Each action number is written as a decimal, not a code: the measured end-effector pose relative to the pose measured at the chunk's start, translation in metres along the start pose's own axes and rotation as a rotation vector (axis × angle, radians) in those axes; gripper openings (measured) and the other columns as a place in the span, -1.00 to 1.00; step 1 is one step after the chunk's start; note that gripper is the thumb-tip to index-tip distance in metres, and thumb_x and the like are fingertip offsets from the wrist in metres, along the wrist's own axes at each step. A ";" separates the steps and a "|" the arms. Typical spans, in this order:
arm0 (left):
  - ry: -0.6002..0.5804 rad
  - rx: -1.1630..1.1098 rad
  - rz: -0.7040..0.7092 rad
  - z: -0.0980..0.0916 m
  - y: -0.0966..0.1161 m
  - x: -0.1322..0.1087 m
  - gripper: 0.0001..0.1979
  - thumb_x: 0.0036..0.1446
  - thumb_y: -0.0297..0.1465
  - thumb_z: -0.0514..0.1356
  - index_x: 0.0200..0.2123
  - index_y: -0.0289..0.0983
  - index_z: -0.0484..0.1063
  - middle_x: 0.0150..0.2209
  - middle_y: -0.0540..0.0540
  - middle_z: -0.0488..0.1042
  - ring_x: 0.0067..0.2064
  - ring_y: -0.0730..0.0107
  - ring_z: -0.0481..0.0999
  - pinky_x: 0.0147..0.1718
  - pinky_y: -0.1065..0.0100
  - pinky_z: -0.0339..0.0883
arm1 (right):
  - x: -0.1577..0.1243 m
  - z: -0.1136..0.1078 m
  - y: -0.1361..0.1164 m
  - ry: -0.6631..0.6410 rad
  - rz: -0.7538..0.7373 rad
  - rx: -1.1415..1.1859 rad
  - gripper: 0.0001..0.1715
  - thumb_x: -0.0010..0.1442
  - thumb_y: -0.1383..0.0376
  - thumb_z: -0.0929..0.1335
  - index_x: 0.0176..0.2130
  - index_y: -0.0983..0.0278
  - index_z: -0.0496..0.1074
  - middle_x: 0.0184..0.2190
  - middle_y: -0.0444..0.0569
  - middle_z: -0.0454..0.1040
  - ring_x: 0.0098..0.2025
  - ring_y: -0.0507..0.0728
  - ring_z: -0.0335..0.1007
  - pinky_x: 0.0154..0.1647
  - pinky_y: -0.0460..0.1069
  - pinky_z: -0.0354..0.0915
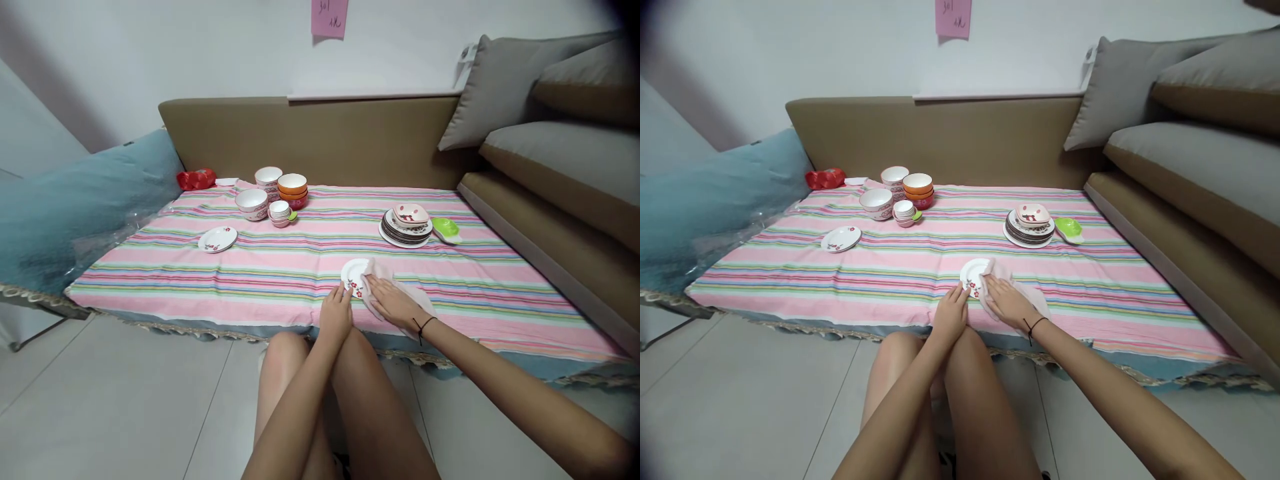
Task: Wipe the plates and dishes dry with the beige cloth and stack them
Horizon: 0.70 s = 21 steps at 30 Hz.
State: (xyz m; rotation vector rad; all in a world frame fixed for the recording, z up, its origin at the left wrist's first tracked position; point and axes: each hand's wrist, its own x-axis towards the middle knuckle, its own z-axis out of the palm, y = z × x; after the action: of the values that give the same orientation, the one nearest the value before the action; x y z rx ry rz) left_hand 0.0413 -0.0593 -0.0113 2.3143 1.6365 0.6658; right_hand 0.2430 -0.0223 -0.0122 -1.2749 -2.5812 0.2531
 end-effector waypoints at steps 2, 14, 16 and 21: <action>0.009 0.027 -0.028 0.006 0.009 0.000 -0.52 0.15 -0.59 0.00 0.16 -0.36 0.29 0.24 -0.35 0.19 0.22 -0.03 0.21 0.12 -0.04 0.17 | 0.008 0.003 0.007 0.040 0.061 -0.028 -0.27 0.33 0.12 0.06 0.31 0.51 -0.04 0.31 0.28 0.02 0.34 0.31 -0.08 0.30 0.28 -0.05; -0.144 0.193 -0.217 -0.005 0.040 0.021 -0.60 0.21 -0.57 -0.03 0.10 -0.38 0.33 0.21 -0.36 0.23 0.19 -0.06 0.24 0.04 0.00 0.24 | 0.002 0.004 0.005 -0.002 -0.021 -0.047 -0.31 0.35 0.09 0.05 0.30 0.42 0.06 0.29 0.17 0.10 0.32 0.23 0.00 0.31 0.19 0.02; -0.184 0.182 -0.150 -0.014 0.033 0.025 -0.62 0.21 -0.57 0.00 0.05 -0.27 0.39 0.12 -0.23 0.37 0.12 0.06 0.32 0.01 0.11 0.27 | 0.003 0.004 0.010 0.030 0.045 -0.072 -0.27 0.34 0.10 0.03 0.30 0.53 0.01 0.29 0.30 0.08 0.33 0.31 -0.03 0.30 0.27 0.00; -0.243 0.171 -0.054 -0.022 0.019 0.030 -0.69 0.19 -0.55 0.05 -0.07 -0.23 0.49 -0.03 -0.15 0.49 0.07 0.18 0.36 0.00 0.25 0.25 | 0.030 0.009 0.004 0.037 0.040 -0.091 -0.30 0.33 0.12 0.04 0.28 0.52 0.05 0.29 0.25 0.10 0.34 0.29 -0.06 0.31 0.23 0.00</action>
State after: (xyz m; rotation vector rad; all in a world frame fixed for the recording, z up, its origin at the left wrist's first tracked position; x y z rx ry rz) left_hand 0.0542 -0.0393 0.0226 2.3457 1.6910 0.2287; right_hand 0.2259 0.0044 -0.0172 -1.3498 -2.5655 0.1193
